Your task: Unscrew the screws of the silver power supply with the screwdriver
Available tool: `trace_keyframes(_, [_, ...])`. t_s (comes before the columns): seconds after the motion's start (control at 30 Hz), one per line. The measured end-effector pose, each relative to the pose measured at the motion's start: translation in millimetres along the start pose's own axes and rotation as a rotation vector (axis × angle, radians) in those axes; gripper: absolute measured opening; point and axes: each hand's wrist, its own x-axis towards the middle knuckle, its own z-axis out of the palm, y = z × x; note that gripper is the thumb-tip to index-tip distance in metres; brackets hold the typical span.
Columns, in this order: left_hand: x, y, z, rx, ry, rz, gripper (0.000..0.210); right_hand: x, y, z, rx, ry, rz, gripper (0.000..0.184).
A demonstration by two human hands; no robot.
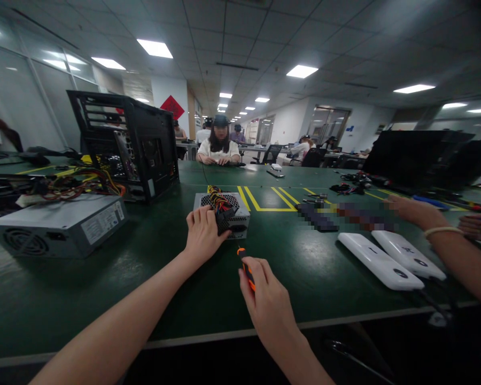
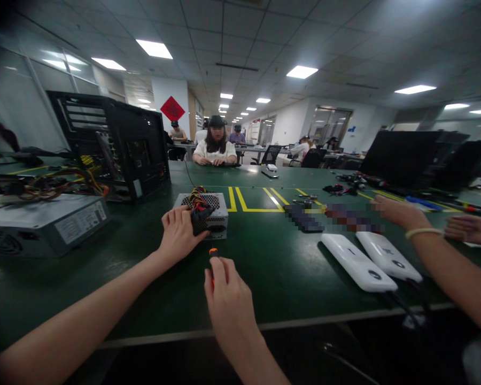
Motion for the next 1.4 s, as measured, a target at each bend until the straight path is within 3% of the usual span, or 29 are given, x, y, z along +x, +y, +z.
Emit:
trace_keyframes(0.3, [0, 0, -0.6, 0.0, -0.005, -0.007, 0.046, -1, -2, -1, -0.013, -0.023, -0.023, 0.022])
trace_keyframes(0.57, [0, 0, -0.7, -0.007, -0.008, -0.004, 0.047, -1, 1, -1, 0.037, -0.053, 0.068, 0.024])
trace_keyframes(0.77, [1, 0, -1.6, 0.01, -0.01, 0.001, 0.046, 2, -2, -1, 0.018, 0.04, -0.057, 0.023])
trace_keyframes(0.87, [0, -1, -1.0, 0.004, -0.007, 0.002, 0.046, 4, 5, -3, -0.014, 0.074, -0.018, 0.02])
trace_keyframes(1.1, [1, -1, 1.0, 0.012, -0.004, -0.007, 0.049, 4, 8, -7, -0.083, -0.025, -0.032, 0.025])
trace_keyframes(1.4, [1, -2, 1.6, 0.015, -0.003, -0.003, 0.052, 2, 3, -2, -0.112, -0.038, 0.016, 0.025])
